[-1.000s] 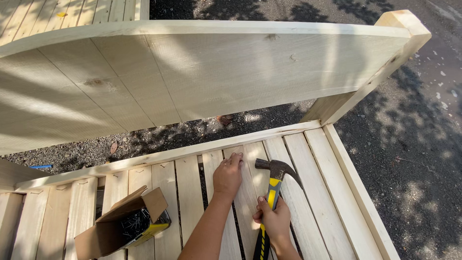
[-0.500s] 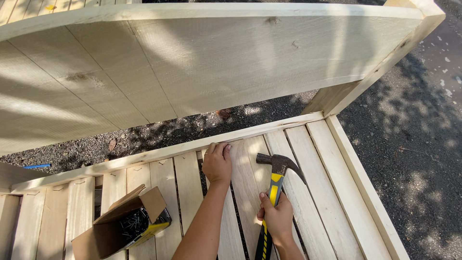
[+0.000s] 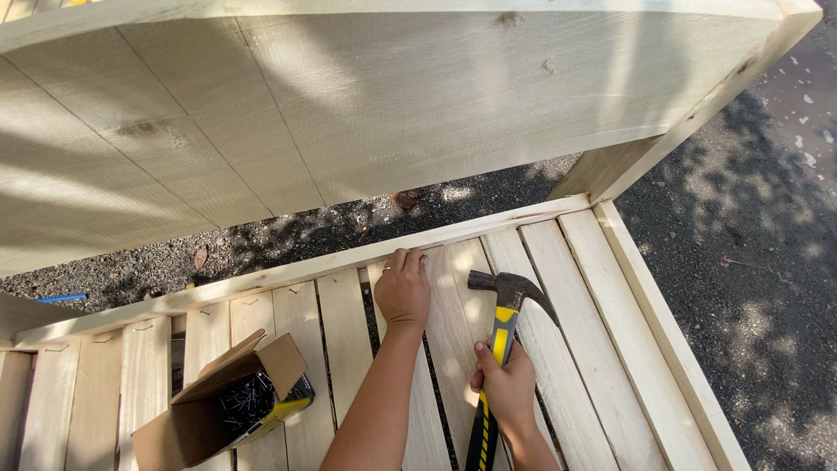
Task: The person hammers nails into the wooden slats of a bench frame outdoors. They take nails from a cardboard nail box, position each nail along the rail, and drive it in with a claw hammer, working along the seat one nail at a time.
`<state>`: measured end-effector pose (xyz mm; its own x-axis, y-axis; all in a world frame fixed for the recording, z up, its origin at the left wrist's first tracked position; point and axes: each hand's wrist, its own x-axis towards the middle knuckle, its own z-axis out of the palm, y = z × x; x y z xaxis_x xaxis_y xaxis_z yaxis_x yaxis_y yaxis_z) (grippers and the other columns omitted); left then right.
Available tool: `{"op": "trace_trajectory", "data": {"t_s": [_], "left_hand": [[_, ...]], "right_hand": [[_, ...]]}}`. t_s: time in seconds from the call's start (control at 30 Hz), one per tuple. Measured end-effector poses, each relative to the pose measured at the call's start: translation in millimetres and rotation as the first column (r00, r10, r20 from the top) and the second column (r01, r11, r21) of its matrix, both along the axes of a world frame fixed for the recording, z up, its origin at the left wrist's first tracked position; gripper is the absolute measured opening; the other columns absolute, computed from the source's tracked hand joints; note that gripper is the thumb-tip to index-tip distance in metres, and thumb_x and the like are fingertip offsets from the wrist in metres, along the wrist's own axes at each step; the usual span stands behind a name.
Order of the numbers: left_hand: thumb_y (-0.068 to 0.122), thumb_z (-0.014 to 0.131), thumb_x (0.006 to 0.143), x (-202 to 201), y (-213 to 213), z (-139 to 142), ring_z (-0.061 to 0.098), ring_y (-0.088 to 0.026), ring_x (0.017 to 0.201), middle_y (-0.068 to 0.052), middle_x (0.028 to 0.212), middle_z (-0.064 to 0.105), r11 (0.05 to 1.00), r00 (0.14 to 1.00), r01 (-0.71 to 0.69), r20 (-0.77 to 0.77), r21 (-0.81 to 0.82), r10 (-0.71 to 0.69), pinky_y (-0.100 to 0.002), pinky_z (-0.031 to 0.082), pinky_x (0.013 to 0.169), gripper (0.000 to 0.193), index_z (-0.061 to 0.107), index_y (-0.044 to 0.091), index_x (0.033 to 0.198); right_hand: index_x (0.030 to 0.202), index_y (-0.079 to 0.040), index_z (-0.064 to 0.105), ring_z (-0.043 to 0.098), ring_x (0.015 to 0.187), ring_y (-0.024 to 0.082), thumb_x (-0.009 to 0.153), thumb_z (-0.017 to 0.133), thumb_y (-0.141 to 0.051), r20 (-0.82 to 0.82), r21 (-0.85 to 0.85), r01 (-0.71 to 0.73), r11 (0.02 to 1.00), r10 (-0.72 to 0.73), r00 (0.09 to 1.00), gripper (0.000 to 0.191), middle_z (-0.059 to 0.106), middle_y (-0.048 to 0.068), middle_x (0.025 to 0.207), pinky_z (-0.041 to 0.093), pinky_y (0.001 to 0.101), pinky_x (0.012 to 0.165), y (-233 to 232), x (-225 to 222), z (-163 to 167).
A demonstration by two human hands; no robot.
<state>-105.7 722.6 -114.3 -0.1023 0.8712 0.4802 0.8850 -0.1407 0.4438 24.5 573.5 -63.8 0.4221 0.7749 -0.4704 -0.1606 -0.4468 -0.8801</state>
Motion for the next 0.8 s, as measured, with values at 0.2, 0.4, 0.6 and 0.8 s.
{"op": "trace_trajectory", "data": {"t_s": [0.2,0.4,0.6,0.8], "left_hand": [[0.027,0.07,0.091,0,3,0,0.068,-0.022,0.088,0.002,0.096,0.067,0.998,0.998,0.045,0.046,-0.049,-0.043,-0.037,0.055,0.068,0.013,0.075,0.016,0.095],[0.031,0.071,0.092,-1,5,1,0.067,-0.022,0.087,0.004,0.095,0.067,0.982,0.993,0.049,0.114,-0.18,-0.028,-0.038,0.055,0.069,0.013,0.077,0.019,0.091],[0.026,0.072,0.088,1,9,-3,0.066,-0.023,0.088,0.004,0.093,0.067,0.983,0.995,0.05,0.091,-0.174,-0.035,-0.037,0.055,0.069,0.009,0.077,0.019,0.086],[0.025,0.075,0.086,1,10,-4,0.067,-0.023,0.09,0.003,0.091,0.067,0.988,0.983,0.05,0.181,-0.146,-0.023,-0.038,0.056,0.072,0.009,0.076,0.017,0.085]], "right_hand": [[0.094,0.003,0.059,0.056,0.043,0.017,0.093,0.067,-0.009,-0.006,0.007,0.009,1.0,-0.009,1.0,0.014,0.057,0.009,0.062,0.046,0.0334,0.041,0,0,-1],[0.095,0.001,0.058,0.06,0.046,0.016,0.093,0.067,-0.012,-0.057,-0.042,0.004,0.999,-0.006,0.998,0.016,0.062,0.008,0.065,0.05,0.0326,0.045,1,1,6],[0.096,-0.001,0.057,0.053,0.044,0.019,0.096,0.066,-0.022,0.069,-0.013,-0.178,0.984,0.178,0.982,0.023,0.057,0.009,0.061,0.044,0.0353,0.042,14,1,20],[0.099,0.0,0.056,0.065,0.056,0.039,0.1,0.06,-0.029,0.688,-0.052,-0.415,0.908,0.334,0.645,0.029,0.067,0.023,0.065,0.047,0.0476,0.052,43,-12,40]]}}
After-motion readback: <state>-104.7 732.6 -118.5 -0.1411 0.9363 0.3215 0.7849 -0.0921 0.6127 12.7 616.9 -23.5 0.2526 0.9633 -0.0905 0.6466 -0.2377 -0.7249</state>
